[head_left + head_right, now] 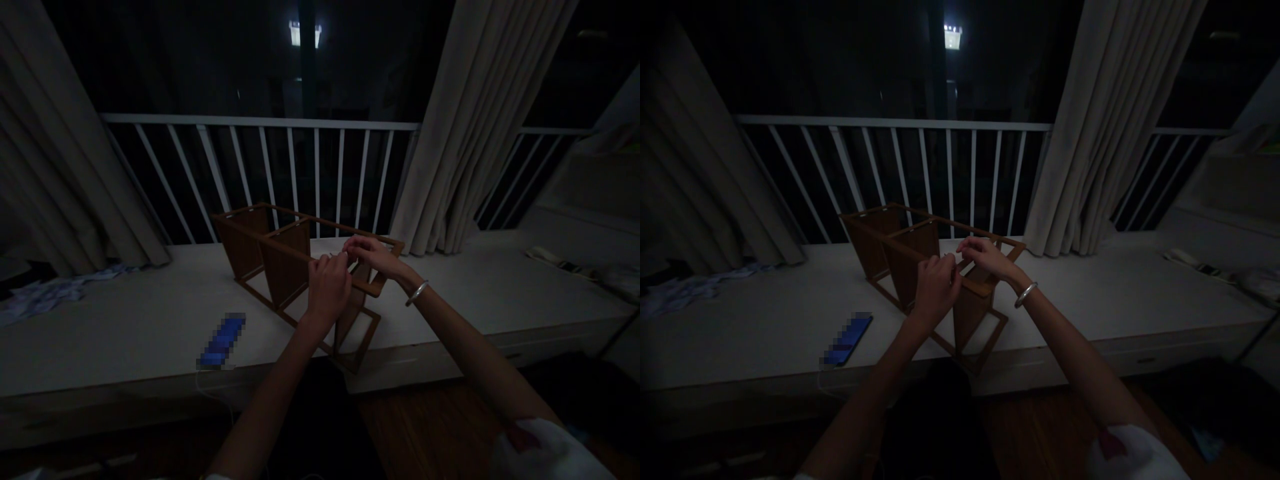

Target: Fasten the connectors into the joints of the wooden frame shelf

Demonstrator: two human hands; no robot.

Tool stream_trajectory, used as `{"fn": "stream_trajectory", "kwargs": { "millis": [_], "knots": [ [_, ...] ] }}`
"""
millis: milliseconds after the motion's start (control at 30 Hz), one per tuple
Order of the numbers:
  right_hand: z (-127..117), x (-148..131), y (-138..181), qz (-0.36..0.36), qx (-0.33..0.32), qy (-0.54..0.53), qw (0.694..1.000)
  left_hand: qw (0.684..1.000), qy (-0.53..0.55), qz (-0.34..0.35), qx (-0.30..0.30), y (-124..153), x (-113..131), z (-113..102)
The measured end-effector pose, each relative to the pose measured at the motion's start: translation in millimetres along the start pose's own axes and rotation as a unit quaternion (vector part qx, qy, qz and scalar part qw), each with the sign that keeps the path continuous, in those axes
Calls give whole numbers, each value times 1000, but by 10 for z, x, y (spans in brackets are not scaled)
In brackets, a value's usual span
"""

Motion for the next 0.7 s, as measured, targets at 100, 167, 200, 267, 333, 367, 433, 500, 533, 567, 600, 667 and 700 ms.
{"fn": "stream_trajectory", "kwargs": {
  "millis": [100,167,200,267,333,367,433,500,533,567,600,667,700],
  "knots": [
    [17,-22,4,-9,-12,4,1000,1000,-8,4,-3,-3,7,28],
    [58,-60,12,-21,-38,14,999,1000,-12,10,-3,-1,11,40],
    [75,-80,16,-28,-48,18,998,1000,-13,12,-2,0,12,43],
    [99,-98,19,-33,-62,23,997,1000,-13,15,1,3,14,44],
    [101,-90,14,-28,-64,20,997,1000,-11,13,1,5,11,44],
    [94,-81,10,-25,-60,17,998,1000,-10,12,0,5,10,45],
    [75,-70,3,-22,-48,14,998,1000,-10,8,0,6,9,44],
    [77,-77,-2,-27,-51,17,998,1000,-11,9,4,8,13,41],
    [89,-85,-2,-28,-59,20,998,1000,-11,10,6,10,16,39],
    [105,-93,-1,-28,-69,23,997,1000,-11,10,7,11,17,38],
    [120,-103,2,-28,-78,25,996,1000,-10,11,8,12,19,40],
    [141,-128,11,-30,-86,27,995,1000,-7,10,7,12,17,45],
    [148,-142,16,-34,-88,27,995,1000,-5,9,7,12,14,48]
  ]
}}
Point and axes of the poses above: each hand's wrist, its own y-axis away from the middle knuckle, its own z-axis out of the palm, x = y × z, the point moved 6 cm from there along -y, towards the middle knuckle, and after that the axes turned 14 degrees about -x, right-handed, at the moved point
